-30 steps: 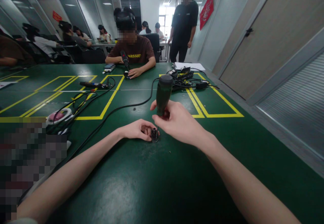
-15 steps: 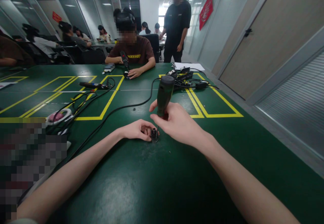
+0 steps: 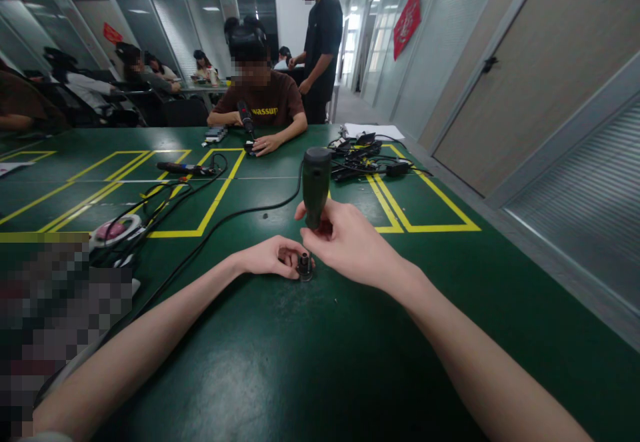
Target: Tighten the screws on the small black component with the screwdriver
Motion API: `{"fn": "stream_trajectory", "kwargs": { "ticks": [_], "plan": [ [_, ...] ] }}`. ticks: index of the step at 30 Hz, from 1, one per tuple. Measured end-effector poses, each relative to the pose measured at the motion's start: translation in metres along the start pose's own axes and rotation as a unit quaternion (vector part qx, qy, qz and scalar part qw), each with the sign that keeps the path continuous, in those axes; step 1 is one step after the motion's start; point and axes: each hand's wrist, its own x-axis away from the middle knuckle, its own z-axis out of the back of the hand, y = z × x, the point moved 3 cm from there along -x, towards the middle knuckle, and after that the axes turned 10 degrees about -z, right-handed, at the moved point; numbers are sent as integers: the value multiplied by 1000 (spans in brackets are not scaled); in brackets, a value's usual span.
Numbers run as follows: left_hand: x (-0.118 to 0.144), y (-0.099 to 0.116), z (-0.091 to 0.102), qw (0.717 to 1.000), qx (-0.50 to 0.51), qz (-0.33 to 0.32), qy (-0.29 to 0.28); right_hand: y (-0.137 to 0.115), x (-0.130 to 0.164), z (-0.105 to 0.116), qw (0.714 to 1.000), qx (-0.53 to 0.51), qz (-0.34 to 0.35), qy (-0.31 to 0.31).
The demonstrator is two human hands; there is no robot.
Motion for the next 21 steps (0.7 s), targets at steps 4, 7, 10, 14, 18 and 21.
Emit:
{"fn": "stream_trajectory", "kwargs": {
  "ticks": [4,7,10,14,18,21],
  "plan": [
    [0,0,0,1000,-2,1,0,1,0,-1,1000,-5,-3,-1],
    [0,0,0,1000,0,-2,-1,1,-1,-1,1000,-6,2,-7],
    [0,0,0,1000,4,-2,-1,-1,0,0,1000,-1,5,-5],
    [0,1,0,1000,3,-1,0,-1,1,0,1000,2,2,-1],
    [0,2,-1,1000,2,-2,0,1,0,0,1000,-1,1,2],
    [0,0,0,1000,4,-4,-1,1,-1,0,1000,-15,1,5]
  ]
}}
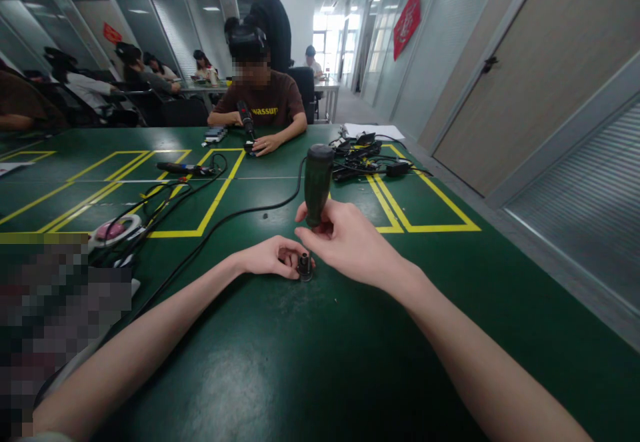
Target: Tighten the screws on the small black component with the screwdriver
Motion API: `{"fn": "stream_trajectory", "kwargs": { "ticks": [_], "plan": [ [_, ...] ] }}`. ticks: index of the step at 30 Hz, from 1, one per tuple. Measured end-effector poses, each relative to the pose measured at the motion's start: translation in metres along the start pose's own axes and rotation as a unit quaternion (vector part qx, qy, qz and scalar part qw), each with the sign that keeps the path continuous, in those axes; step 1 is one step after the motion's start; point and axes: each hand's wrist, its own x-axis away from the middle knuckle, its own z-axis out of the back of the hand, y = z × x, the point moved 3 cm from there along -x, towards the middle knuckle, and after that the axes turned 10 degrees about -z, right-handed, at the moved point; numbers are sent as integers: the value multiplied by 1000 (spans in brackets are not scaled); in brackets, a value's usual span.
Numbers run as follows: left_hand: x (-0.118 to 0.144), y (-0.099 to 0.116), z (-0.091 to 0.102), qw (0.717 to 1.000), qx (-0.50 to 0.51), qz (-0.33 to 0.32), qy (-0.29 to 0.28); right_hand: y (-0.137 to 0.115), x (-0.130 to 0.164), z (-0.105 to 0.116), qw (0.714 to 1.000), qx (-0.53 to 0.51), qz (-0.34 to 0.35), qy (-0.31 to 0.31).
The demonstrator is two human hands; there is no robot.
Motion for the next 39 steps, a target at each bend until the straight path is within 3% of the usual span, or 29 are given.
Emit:
{"fn": "stream_trajectory", "kwargs": {
  "ticks": [39],
  "plan": [
    [-1,-3,1,1000,0,2,-2,-1,0,0,1000,19,4,3]
  ]
}}
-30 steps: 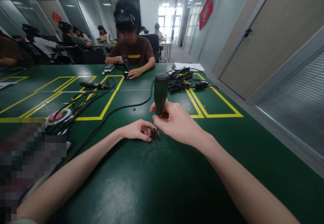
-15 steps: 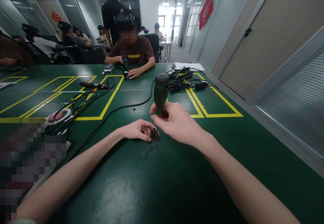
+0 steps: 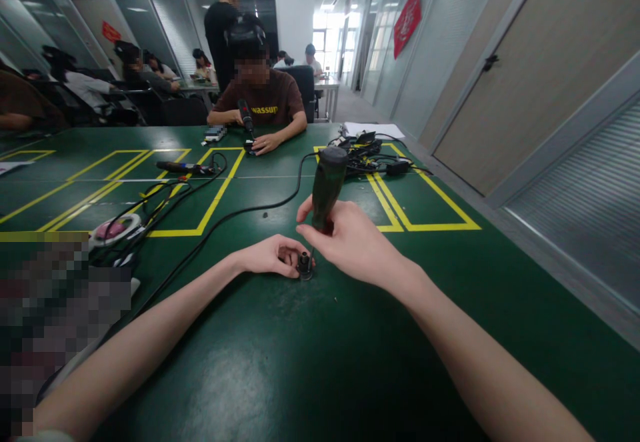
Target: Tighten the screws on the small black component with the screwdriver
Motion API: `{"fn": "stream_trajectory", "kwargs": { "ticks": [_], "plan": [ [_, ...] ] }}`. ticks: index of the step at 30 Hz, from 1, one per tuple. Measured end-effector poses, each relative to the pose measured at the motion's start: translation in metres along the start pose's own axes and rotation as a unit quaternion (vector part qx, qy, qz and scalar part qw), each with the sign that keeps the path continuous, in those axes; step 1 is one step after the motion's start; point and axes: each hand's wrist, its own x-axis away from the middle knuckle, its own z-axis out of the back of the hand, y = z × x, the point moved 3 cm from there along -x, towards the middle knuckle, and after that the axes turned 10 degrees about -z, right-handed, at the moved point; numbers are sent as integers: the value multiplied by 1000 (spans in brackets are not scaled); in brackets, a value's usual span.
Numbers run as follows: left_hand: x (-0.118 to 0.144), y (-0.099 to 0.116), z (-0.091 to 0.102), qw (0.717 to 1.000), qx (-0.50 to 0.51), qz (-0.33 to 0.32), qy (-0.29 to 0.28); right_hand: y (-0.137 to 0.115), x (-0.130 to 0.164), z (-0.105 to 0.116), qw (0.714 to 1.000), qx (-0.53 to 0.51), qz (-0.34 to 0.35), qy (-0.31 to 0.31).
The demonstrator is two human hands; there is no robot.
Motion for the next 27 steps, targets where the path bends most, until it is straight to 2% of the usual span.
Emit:
{"fn": "stream_trajectory", "kwargs": {
  "ticks": [27],
  "plan": [
    [0,0,0,1000,0,-2,-1,0,0,0,1000,-20,-4,-1]
  ]
}}
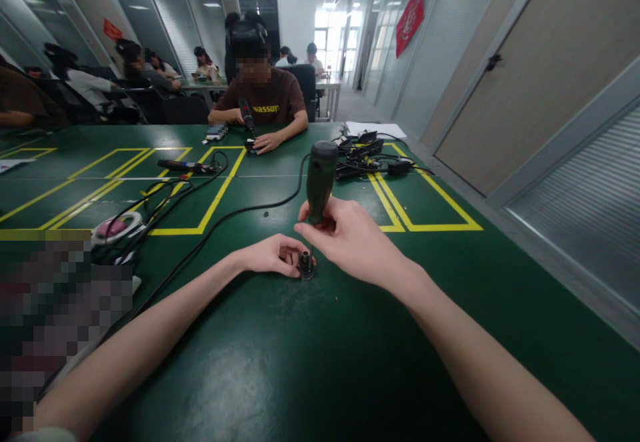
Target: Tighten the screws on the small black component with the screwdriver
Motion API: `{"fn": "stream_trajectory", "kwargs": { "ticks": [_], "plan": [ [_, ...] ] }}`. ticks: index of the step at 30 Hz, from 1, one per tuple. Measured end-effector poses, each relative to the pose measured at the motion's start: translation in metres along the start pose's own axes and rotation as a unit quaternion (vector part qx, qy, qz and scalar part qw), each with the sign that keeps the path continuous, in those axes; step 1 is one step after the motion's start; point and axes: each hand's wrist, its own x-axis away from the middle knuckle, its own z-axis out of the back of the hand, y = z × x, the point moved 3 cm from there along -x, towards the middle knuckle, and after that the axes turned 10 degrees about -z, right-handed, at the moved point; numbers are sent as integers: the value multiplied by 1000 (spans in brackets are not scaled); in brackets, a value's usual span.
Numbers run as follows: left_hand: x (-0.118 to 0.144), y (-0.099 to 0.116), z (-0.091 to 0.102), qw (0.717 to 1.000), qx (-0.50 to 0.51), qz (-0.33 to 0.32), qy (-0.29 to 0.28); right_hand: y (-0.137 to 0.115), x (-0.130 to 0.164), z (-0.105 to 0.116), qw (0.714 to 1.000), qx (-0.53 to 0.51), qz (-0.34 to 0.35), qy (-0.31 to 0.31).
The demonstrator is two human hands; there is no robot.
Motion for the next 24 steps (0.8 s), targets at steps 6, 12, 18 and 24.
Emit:
{"fn": "stream_trajectory", "kwargs": {
  "ticks": [6,12,18,24],
  "plan": [
    [0,-1,0,1000,-4,-1,2,0,0,1,1000,7,4,11],
    [0,1,0,1000,-1,-2,1,-1,0,1,1000,-1,-7,6],
    [0,0,0,1000,4,0,3,-1,0,2,1000,0,-1,1],
    [0,-1,1,1000,8,2,2,-1,0,1,1000,-13,-17,1]
  ]
}}
